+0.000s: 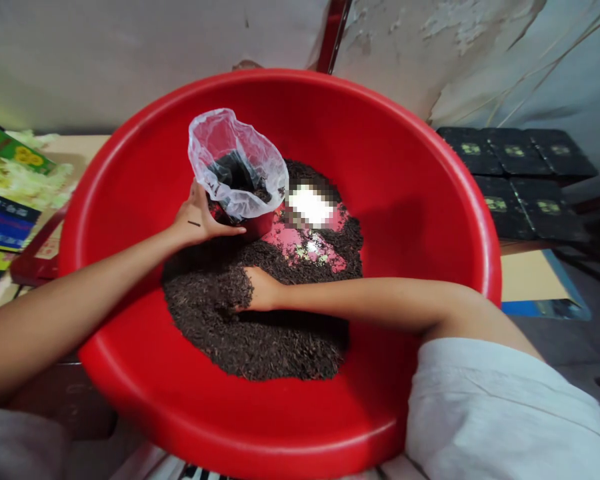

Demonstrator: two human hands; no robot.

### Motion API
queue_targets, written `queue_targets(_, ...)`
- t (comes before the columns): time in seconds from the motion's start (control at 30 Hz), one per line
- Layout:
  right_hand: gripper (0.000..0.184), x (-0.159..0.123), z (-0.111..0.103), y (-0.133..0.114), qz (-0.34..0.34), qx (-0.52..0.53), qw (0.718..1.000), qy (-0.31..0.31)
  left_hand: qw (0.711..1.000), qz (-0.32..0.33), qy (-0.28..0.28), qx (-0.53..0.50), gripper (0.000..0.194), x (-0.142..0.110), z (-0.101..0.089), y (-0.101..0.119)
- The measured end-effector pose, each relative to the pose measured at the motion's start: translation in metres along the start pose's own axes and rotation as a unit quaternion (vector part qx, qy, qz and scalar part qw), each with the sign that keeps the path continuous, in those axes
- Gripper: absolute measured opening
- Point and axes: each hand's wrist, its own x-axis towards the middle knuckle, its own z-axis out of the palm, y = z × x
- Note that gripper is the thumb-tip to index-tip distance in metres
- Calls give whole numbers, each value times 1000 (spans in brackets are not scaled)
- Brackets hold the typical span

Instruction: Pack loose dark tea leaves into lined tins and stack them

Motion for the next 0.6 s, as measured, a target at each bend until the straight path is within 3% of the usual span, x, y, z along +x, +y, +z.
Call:
queue_targets(0.2,34,-34,-21,-57,34,150,987,-42,1000,22,-14,12,101,-1,-1,0)
queue_targets(0.43,11,-57,-59,-124,-71,-63,995,-35,995,93,-43,-9,116,-4,-4,4)
queue_targets(0.53,4,-59,-79,-151,-75,-120,990,-4,986,157,-45,-28,121,-3,-3,0)
queue_targets(0.6,6,-53,-91,-166,-53,-91,994,38,981,184,-46,-35,124,-2,-2,-2)
